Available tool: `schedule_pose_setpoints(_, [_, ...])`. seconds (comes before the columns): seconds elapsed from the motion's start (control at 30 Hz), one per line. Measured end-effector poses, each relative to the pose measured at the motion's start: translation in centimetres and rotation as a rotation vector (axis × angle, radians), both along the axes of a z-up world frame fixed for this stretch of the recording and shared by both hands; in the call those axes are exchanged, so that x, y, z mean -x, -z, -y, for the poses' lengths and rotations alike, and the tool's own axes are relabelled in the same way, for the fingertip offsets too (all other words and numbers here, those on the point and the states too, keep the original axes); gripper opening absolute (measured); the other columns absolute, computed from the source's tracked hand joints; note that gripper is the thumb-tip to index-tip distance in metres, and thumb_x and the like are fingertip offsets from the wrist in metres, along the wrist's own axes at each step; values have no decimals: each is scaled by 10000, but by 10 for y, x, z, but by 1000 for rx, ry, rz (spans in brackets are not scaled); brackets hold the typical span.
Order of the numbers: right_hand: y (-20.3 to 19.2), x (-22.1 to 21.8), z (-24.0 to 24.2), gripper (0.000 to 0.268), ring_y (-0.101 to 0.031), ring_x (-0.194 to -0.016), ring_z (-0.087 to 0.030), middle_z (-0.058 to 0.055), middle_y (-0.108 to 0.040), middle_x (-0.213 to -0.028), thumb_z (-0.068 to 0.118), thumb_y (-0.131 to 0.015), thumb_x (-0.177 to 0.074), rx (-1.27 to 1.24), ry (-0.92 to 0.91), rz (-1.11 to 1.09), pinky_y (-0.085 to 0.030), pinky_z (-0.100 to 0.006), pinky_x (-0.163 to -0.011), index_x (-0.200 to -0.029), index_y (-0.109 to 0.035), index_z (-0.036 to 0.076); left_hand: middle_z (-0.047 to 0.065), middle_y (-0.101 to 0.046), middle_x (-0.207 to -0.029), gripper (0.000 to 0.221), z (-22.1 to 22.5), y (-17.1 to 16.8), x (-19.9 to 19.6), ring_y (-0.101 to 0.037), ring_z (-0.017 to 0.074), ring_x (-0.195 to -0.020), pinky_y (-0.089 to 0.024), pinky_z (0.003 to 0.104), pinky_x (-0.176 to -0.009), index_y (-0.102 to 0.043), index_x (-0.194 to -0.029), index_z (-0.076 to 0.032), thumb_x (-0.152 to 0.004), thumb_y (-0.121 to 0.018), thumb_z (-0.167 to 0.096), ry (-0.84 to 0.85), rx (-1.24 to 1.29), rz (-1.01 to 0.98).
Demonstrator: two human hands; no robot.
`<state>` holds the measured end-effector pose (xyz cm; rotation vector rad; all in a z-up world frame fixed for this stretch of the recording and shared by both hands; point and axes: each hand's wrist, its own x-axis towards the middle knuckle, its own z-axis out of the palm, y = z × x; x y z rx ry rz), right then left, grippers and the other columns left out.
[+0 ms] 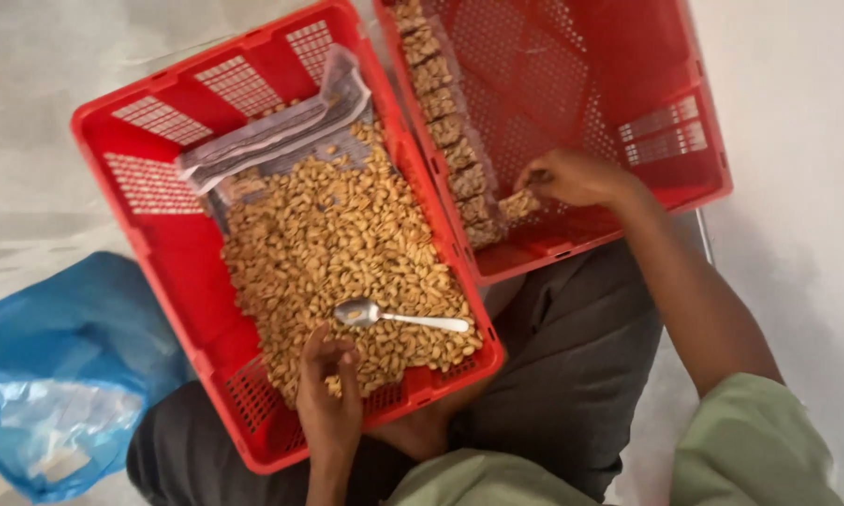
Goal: A person sitting on the floor is manually packaging peanuts from a red crate into small individual plastic bags using their hands and a spoon.
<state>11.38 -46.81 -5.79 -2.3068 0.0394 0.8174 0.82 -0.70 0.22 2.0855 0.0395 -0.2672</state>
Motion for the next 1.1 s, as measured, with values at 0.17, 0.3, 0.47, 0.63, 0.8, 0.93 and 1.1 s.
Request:
schedule_pose_setpoints(0.17, [18,-7,-8,347,-680,-798,-227,-15,-791,-991,111,-562,-876,182,-151,-118,-531,-373,-758,-1135,-784,175,67,-712,-1020,513,5,-2,-3,-713,158,-836,-563,281,-725,-482,-1425,-49,-929,-599,11,20,-82,-37])
schedule_pose_setpoints(0.3, [15,-5,-18,315,-702,-885,-254,-2,-787,-1004,160,-592,-891,291,-181,-154,-537,-416,-847,-1139,-771,232,68,-719,-1002,502,9,-6,-5,-717,158,-836,-567,288,-712,-492,-1415,-40,-928,-605,14,42,-147,-49])
schedule_pose_setpoints(0.47, [36,2,-21,282,-705,-911,-287,-62,-765,-1080,102,-601,-885,214,-102,-92,-552,-413,-829,-1109,-768,142,58,-726,-982,505,12,-8,-8,-711,151,-819,-558,285,-700,-495,-1421,-45,-931,-598,15,30,-166,-74])
schedule_pose_setpoints(0.63, [36,8,-26,246,-702,-989,-323,-96,-761,-1069,100,-686,-820,226,-75,-7,-548,-428,-863,-1055,-760,86,58,-720,-970,498,9,-5,-6,-687,148,-779,-554,275,-681,-501,-1420,-18,-931,-590,11,13,-138,-65])
schedule_pose_setpoints(0.8, [17,4,-37,286,-625,-1138,-379,-133,-641,-1220,232,-746,-834,487,-213,-27,-538,-501,-924,-1096,-742,117,57,-717,-964,484,9,-7,-7,-695,147,-813,-553,284,-718,-487,-1413,-10,-940,-591,11,41,-123,-33])
schedule_pose_setpoints(0.93, [21,5,-37,251,-625,-1148,-364,-124,-628,-1231,241,-757,-841,487,-208,-36,-530,-492,-940,-1061,-736,122,59,-710,-949,467,10,-10,-8,-681,143,-795,-540,274,-713,-513,-1397,-15,-937,-583,29,19,-75,-24])
schedule_pose_setpoints(1.1, [21,4,-35,292,-606,-1180,-336,-102,-655,-1197,231,-789,-820,447,-185,-21,-505,-467,-982,-1090,-734,134,79,-710,-996,449,8,-8,-5,-708,155,-819,-558,277,-723,-507,-1388,-10,-947,-590,13,2,-44,4])
